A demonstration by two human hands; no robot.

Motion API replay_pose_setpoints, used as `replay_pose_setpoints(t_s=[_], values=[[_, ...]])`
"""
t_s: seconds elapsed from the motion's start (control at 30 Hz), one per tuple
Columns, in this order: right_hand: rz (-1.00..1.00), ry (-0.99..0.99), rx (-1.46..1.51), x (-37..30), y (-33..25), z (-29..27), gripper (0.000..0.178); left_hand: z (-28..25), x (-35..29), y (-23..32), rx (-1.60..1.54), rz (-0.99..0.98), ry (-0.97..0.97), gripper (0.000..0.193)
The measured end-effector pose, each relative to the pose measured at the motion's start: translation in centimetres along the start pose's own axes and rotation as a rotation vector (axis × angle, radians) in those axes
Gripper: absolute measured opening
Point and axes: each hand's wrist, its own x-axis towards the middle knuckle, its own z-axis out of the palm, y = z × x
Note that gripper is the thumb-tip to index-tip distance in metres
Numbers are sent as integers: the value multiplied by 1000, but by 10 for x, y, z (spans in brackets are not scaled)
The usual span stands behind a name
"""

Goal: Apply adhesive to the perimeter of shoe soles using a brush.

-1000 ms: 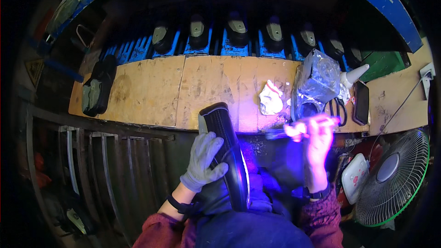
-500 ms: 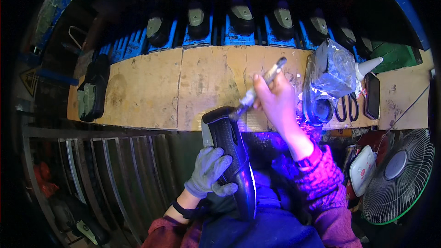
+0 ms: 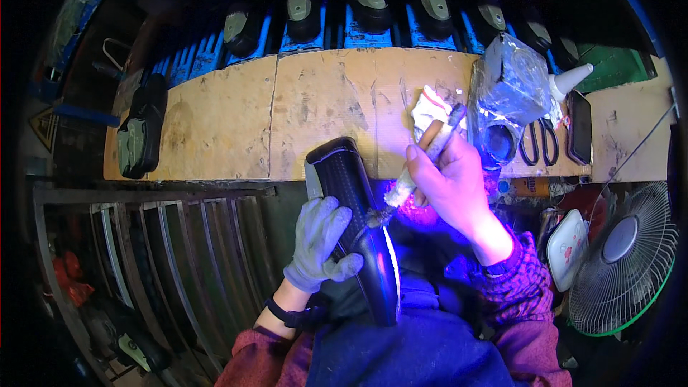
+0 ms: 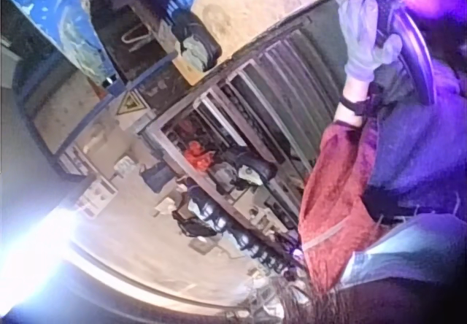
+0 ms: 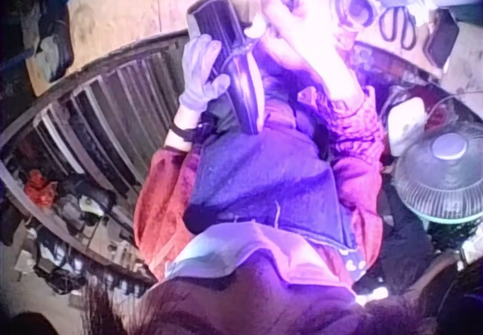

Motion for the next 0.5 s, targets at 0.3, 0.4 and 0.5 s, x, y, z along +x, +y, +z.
replay_pose_setpoints(t_s=[0.3,0.4,0.5], values=[[-191,-41,27,-68,-12,-23,17,-1,16,15,95,-75,27,55],[-312,-105,-62,-92,-21,-24,20,-3,22,15,164,86,36,77],[-496,-91,60,-97,-27,-25,18,-2,26,17,131,92,75,82]])
